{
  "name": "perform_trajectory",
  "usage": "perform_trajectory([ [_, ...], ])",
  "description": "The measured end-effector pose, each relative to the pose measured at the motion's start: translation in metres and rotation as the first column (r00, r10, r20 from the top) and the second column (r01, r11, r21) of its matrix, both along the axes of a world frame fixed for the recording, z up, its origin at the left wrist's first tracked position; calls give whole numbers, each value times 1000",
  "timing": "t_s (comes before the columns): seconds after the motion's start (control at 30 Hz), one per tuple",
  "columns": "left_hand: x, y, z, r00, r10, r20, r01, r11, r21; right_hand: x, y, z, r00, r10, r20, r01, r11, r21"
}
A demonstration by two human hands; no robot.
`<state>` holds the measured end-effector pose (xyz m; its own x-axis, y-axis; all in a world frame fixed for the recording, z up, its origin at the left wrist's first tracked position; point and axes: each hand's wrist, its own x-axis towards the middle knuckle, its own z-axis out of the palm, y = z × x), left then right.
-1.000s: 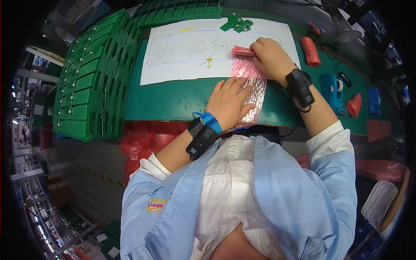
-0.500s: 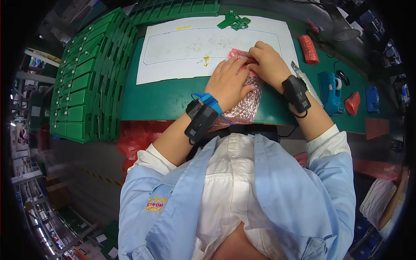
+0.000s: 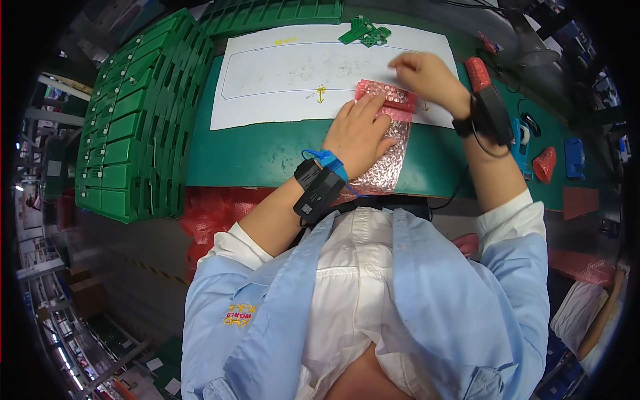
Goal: The person wraps circuit boards in bubble wrap, secures them with tape, and places the finished bundles into a green plastic tray.
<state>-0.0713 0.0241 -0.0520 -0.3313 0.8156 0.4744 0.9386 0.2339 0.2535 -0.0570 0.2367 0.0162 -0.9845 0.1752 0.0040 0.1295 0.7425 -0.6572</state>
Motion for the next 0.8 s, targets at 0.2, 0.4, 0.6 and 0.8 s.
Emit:
perform_trajectory([
  [0.2,1,5,-4,999,-16,40,16,1000,2,-71,34,-52,950,-81,-301,189,917,351],
  [0.4,3,4,-3,998,-1,60,0,1000,19,-89,19,-54,954,-53,-294,196,855,480],
  [0.6,0,1,-3,998,11,68,-13,999,34,-86,13,-51,962,-25,-272,144,894,425],
  [0.8,2,3,0,997,0,80,-3,999,43,-85,31,-60,940,-48,-338,266,724,636],
])
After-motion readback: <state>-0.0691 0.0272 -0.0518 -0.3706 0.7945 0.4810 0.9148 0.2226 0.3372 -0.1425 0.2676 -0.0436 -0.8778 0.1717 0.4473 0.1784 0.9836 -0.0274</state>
